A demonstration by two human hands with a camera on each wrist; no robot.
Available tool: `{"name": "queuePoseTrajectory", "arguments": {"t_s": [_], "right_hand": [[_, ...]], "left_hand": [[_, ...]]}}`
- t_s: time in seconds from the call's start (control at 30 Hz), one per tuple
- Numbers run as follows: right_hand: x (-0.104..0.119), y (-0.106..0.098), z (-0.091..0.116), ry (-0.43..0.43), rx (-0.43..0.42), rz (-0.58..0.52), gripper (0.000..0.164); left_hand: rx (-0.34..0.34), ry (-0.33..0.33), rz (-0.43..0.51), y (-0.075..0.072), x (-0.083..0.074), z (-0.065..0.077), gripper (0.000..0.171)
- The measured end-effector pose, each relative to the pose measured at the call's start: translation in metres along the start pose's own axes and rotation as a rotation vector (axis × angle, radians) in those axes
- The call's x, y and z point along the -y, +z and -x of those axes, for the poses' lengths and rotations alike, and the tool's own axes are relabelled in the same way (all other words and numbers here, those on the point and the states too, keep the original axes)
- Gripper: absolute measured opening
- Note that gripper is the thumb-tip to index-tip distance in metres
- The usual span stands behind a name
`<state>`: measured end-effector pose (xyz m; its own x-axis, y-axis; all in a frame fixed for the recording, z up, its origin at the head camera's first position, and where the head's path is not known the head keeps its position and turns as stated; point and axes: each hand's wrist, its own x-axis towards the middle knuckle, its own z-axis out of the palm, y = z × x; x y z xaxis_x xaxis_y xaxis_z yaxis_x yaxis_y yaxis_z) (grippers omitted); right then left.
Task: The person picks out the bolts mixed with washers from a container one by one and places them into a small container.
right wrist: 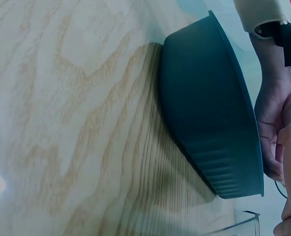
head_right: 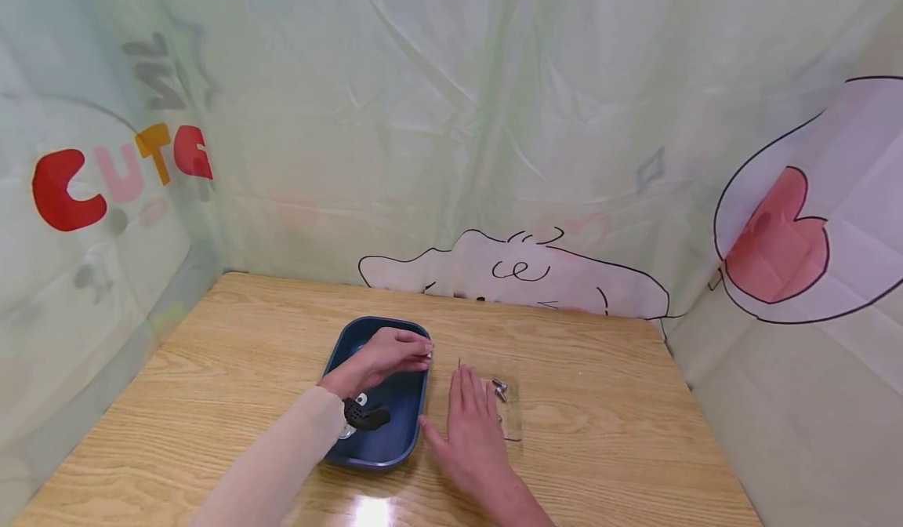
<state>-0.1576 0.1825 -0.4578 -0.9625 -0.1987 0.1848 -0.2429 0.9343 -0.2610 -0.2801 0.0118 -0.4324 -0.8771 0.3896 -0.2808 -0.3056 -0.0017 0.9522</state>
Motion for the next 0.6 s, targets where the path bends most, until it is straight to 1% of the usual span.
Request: {"name": "queuePoseTrajectory", "arguments": {"t_s": [0.1,0.27,0.4,0.6], "right_hand": [[-0.003,-0.001,0.0,0.001,-0.023,0.0,0.084],[-0.01,-0.003,0.002,0.013,-0.048,0.003,0.082],[-0.016,-0.005,0.003,0.039,-0.042,0.018,0.083],[-0.024,-0.01,0.006,0.086,-0.015,0.0,0.083]], "left_hand": [[0.012,0.013,0.003,0.005,-0.002,0.0,0.029],[0.036,0.005,0.01,0.015,-0.004,-0.002,0.034],[0.044,0.002,0.012,0.022,-0.004,-0.004,0.031],[0.057,0.003,0.022,0.032,-0.005,-0.005,0.028]]}}
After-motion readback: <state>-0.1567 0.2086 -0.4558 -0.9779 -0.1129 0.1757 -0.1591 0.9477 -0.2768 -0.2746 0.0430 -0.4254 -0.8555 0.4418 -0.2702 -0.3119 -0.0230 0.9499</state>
